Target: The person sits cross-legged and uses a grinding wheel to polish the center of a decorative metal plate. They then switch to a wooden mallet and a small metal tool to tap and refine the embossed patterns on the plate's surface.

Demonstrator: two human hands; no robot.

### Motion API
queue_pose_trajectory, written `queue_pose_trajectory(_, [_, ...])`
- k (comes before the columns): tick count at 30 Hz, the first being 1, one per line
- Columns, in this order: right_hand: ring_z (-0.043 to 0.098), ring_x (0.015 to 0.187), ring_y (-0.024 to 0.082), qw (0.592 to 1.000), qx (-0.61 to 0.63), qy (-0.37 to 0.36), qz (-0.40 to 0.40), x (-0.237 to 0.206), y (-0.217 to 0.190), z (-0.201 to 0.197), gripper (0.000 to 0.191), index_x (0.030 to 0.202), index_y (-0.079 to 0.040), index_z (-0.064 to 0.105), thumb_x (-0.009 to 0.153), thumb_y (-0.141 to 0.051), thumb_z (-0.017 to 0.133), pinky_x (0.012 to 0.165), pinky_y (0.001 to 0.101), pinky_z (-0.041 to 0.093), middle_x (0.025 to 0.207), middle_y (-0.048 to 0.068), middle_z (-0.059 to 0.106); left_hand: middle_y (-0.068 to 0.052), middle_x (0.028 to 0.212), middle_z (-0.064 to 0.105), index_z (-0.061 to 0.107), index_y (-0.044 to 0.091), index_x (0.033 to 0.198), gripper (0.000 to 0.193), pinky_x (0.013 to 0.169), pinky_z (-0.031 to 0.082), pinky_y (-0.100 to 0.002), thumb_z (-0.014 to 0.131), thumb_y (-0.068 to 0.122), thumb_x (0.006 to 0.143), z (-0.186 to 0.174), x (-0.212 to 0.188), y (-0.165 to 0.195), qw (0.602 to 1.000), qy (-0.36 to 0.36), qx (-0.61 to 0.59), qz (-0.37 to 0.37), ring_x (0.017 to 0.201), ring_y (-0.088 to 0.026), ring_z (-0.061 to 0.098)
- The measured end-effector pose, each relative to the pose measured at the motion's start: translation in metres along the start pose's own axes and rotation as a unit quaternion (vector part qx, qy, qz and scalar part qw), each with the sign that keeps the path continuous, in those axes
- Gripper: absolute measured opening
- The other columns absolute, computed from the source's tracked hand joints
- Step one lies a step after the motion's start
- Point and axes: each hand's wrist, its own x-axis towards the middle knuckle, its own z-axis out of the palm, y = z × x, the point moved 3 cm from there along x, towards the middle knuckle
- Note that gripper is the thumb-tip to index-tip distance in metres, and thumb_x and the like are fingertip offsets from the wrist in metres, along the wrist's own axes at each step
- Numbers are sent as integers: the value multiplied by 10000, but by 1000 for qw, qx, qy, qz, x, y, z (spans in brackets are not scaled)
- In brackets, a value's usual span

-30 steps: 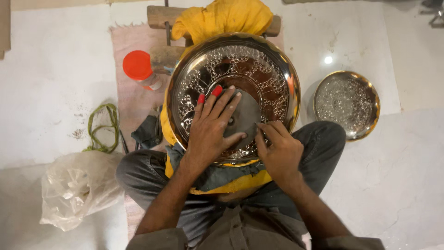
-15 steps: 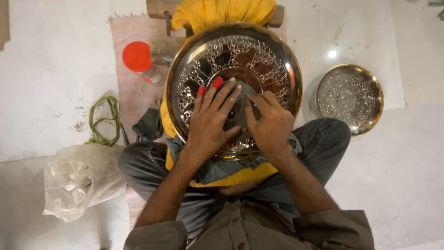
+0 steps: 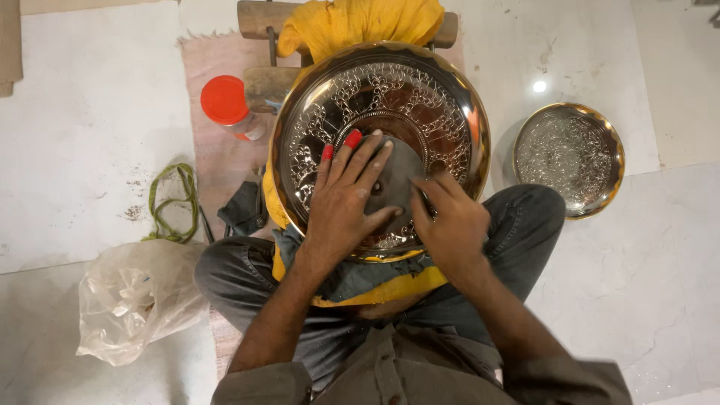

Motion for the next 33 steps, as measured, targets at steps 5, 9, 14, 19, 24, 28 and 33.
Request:
queue_pose_trajectory(5, [712,752,284,1000,12,-9,17,0,-2,-1,159,1054,-76,751,898,-103,772,642,375,544,995,79,707,-48,1638,377,443,139,1547,1025,1254,226,-553,928,376,676,-2,-2,0,1000,-9,12,4,1488,-332,355])
queue_pose_trajectory(9, [705,770,310,1000,3,6,-5,2,-1,1,172,1066,-64,750,899,-101,764,658,392,544,995,93,694,-38,1628,381,443,139,1547,1051,1253,229,-551,925,367,642,-1,0,0,1000,-12,10,-4,1475,-325,363])
queue_pose_trajectory(14, [718,779,299,1000,-7,-8,-3,5,0,-2,170,1060,-82,757,894,-112,742,647,386,550,974,76,697,-34,1627,374,443,145,1550,1043,1246,230,-551,931,364,655,-2,3,1,1000,13,13,8,1484,-328,365])
queue_pose_trajectory(19, [704,741,295,1000,8,8,5,5,-2,1,158,1068,-71,755,918,-117,771,638,377,542,973,78,693,-24,1644,377,442,149,1557,1054,1250,239,-534,924,338,638,-1,-1,0,999,-18,33,-1,1485,-325,355])
queue_pose_trajectory(24, [725,746,257,1000,6,6,-2,-2,4,1,155,1052,-71,734,900,-101,740,641,353,554,979,55,696,-40,1618,373,442,139,1535,1054,1239,232,-556,927,391,634,1,0,-1,1000,9,7,11,1487,-332,357])
queue_pose_trajectory(28, [690,681,265,1000,14,9,-1,3,3,4,154,1053,-56,754,906,-102,769,593,374,526,976,78,701,-32,1636,376,451,145,1553,1044,1253,238,-544,927,384,656,2,-1,0,1000,6,19,10,1495,-332,358])
queue_pose_trajectory(33, [718,747,271,1000,-5,-5,6,6,-5,-5,144,1050,-75,754,910,-109,743,625,382,551,957,62,696,-36,1619,382,450,137,1536,1032,1242,238,-556,934,376,656,-1,0,1,1000,17,10,16,1475,-344,363])
